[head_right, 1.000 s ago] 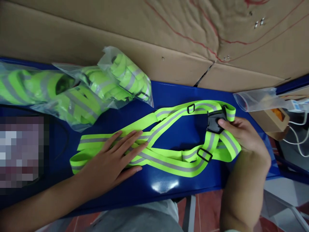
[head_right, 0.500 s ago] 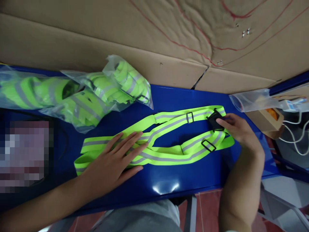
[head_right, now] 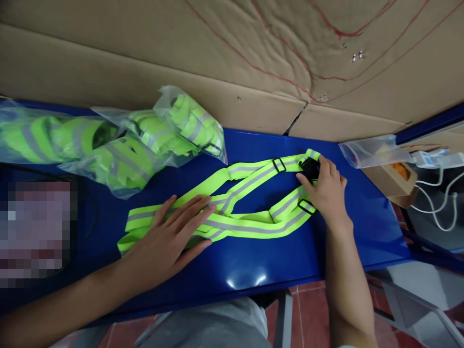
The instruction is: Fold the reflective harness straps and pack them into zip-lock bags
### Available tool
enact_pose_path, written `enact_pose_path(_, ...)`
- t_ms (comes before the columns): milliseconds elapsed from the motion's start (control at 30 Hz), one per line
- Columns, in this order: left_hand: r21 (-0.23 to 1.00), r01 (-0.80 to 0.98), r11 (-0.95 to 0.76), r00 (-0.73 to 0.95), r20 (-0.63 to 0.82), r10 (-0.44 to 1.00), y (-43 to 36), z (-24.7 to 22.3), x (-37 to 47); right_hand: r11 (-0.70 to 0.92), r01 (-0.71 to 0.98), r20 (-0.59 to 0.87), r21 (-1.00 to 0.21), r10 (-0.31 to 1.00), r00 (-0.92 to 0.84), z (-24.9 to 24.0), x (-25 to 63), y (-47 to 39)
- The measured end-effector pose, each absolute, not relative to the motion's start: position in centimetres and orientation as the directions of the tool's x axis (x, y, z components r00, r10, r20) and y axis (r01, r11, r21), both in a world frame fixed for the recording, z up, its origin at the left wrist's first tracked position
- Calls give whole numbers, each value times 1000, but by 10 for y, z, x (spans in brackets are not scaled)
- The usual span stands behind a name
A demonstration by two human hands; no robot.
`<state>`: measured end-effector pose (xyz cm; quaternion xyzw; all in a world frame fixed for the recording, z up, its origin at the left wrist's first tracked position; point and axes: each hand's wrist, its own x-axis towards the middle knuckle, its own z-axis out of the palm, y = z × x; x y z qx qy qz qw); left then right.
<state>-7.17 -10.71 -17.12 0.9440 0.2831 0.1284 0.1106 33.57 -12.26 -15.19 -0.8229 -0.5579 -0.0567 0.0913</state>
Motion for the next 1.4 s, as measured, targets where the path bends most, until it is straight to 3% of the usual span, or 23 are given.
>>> enact_pose_path(100, 223, 512, -829, 818, 168, 550, -107, -173, -71, -415, 907, 39, -70, 908, 418, -160, 352, -123)
enact_pose_path(167, 192, 513, -837, 824, 165, 543, -107, -175, -72, -428, 902, 10, -52, 903, 429, -162, 359, -123)
enact_pose_path(400, 161, 522, -837, 825, 153, 544, -107, -177, -74, -450, 893, 140, -14, 883, 448, -164, 361, -123)
enact_pose_path(567, 186, 526, -830, 814, 174, 555, -106, -177, -74, -487, 873, 148, -23, 862, 485, -167, 361, -118)
enact_pose_path(733, 277, 565, -777, 765, 174, 619, -105, -177, -74, -454, 883, 51, -118, 886, 462, -160, 358, -121)
enact_pose_path(800, 287, 571, -769, 763, 160, 626, -105, -175, -73, -416, 896, 124, -152, 892, 435, -155, 353, -123)
enact_pose_path(900, 280, 570, -772, 768, 152, 622, -104, -173, -72, -295, 937, 366, -189, 864, 346, -145, 337, -127)
enact_pose_path(1033, 271, 578, -770, 763, 154, 627, -102, -174, -71, 98, 970, 570, -221, 820, 47, -128, 298, -132)
enact_pose_path(1133, 264, 579, -771, 760, 167, 628, -102, -176, -71, 473, 844, 423, -251, 838, -344, -123, 261, -138)
enact_pose_path(1200, 260, 584, -769, 757, 167, 632, -101, -176, -71, 593, 754, 291, -281, 802, -522, -125, 241, -142)
enact_pose_path(1300, 249, 603, -758, 747, 158, 646, -97, -175, -72, 626, 734, 158, -263, 779, -607, -131, 225, -146)
enact_pose_path(1400, 224, 610, -760, 750, 149, 645, -93, -174, -73, 568, 787, 42, -240, 816, -576, -132, 227, -147)
